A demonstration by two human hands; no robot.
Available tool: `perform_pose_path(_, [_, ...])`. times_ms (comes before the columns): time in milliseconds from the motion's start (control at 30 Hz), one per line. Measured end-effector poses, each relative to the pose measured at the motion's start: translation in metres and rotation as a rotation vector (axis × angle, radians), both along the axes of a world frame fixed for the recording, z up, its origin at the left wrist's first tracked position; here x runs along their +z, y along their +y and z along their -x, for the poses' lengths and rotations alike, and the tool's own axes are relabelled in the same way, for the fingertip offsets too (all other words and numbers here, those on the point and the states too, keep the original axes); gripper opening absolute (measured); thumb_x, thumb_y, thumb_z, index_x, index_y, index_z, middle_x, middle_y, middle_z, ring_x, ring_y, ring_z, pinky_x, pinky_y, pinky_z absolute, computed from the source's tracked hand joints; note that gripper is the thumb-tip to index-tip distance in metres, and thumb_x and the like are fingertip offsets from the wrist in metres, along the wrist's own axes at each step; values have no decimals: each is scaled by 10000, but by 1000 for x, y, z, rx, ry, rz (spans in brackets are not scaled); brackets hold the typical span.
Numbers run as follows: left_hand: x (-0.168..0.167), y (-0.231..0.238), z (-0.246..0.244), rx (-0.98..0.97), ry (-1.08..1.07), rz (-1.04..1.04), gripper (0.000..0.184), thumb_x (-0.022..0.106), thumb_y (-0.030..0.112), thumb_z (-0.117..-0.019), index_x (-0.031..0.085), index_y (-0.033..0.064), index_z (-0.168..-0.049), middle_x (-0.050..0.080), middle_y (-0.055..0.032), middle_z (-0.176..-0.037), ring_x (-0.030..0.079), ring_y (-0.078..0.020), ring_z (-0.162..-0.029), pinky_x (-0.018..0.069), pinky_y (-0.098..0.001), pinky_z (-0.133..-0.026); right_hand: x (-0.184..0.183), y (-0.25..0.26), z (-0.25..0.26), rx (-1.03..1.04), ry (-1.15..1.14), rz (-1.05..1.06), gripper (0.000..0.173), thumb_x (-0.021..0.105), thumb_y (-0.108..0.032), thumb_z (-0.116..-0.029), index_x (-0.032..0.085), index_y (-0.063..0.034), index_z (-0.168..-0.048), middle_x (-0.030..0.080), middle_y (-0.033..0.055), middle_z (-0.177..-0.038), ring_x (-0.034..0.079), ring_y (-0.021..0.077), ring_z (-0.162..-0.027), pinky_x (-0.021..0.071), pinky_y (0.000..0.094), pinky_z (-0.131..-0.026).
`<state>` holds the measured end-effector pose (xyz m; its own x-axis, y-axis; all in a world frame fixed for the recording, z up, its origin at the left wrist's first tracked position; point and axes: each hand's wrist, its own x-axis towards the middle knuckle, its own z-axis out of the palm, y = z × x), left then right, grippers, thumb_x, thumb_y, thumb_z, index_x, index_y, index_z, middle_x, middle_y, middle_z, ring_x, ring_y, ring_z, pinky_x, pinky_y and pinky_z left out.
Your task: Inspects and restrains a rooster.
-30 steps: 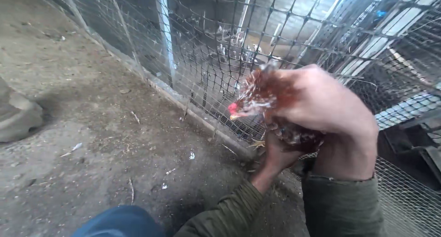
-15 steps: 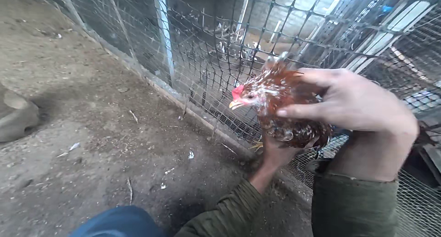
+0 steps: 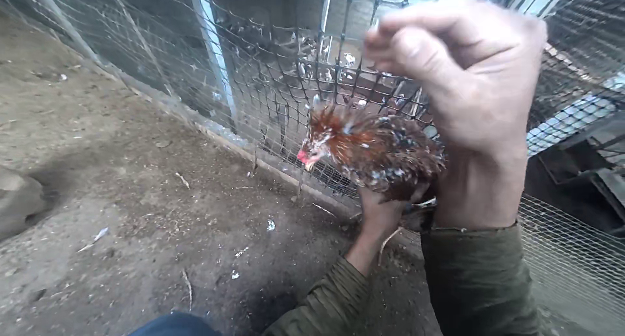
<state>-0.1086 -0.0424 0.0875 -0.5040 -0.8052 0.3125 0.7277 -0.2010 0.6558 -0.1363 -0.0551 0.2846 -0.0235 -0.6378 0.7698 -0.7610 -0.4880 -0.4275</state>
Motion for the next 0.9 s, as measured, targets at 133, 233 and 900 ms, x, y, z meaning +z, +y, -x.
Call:
perform_pose_path(133, [-5, -2, -3, 1, -40, 30, 610, 814, -98, -618, 536, -112, -1161, 708, -38, -973, 678, -17, -921, 577, -217, -880, 1, -4, -14, -156, 236, -158, 456, 510, -260, -1058, 536, -32, -1451, 575, 91, -1457, 564, 140, -1331, 499, 322, -1111])
perform_pose_path(233, [1, 0, -11, 2, -81, 72, 533, 785, -56, -652, 541, -133, -1120, 680, -27, -937, 629, 41, -895, 524, -153, -861, -25, -14, -29, -163, 457, -510, 460, 538, -322, -1047, 554, -223, -1496, 463, 37, -1586, 445, 178, -1448, 391, 407, -1186])
perform_pose_path(900, [-14, 13, -14, -51, -216, 31, 765, 779, -107, -592, 428, -200, -1266, 668, -131, -1068, 645, -7, -972, 533, -175, -906, -38, -21, 6, -338, 494, -502, 513, 479, -470, -1041, 585, -187, -1455, 489, 103, -1554, 480, 257, -1423, 431, 490, -1141])
